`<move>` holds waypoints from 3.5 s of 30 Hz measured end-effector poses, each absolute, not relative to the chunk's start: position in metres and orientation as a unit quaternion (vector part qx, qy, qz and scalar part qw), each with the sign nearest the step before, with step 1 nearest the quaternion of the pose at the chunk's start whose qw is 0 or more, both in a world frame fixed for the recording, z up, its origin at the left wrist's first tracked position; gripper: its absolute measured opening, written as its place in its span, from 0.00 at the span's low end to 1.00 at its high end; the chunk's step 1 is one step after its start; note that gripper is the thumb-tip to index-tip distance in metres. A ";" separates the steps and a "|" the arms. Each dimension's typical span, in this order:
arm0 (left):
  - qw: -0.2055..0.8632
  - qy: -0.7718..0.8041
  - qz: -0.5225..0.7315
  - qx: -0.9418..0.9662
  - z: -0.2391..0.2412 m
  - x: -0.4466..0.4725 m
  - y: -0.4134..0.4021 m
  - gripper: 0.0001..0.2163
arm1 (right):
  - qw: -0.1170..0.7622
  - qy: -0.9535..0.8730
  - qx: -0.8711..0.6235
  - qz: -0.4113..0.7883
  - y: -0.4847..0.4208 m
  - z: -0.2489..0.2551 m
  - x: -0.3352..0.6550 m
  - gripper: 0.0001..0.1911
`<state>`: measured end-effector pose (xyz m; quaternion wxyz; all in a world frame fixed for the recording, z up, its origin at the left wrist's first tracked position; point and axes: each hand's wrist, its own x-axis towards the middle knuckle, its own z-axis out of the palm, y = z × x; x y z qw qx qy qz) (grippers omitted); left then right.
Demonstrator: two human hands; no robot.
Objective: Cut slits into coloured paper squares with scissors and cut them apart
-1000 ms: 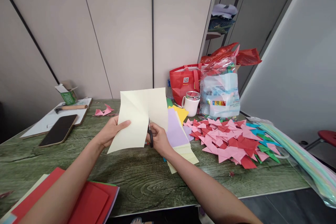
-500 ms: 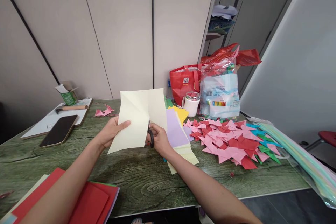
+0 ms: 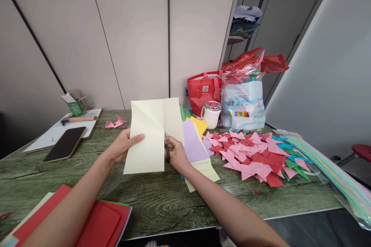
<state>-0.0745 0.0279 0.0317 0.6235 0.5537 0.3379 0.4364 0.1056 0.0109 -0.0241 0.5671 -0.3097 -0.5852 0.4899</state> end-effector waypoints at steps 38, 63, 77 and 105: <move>0.517 0.417 0.499 0.556 0.037 -0.075 0.028 0.13 | 0.551 -0.623 -0.265 0.489 0.004 -0.024 0.098 0.13; 0.502 0.440 0.492 0.559 0.039 -0.075 0.028 0.13 | 0.534 -0.619 -0.296 0.494 0.005 -0.026 0.100 0.11; 0.509 0.437 0.494 0.553 0.041 -0.074 0.027 0.13 | 0.534 -0.610 -0.303 0.502 0.006 -0.028 0.101 0.09; 0.476 0.436 0.468 0.604 0.037 -0.075 0.028 0.13 | 0.560 -0.601 -0.291 0.491 0.007 -0.022 0.101 0.12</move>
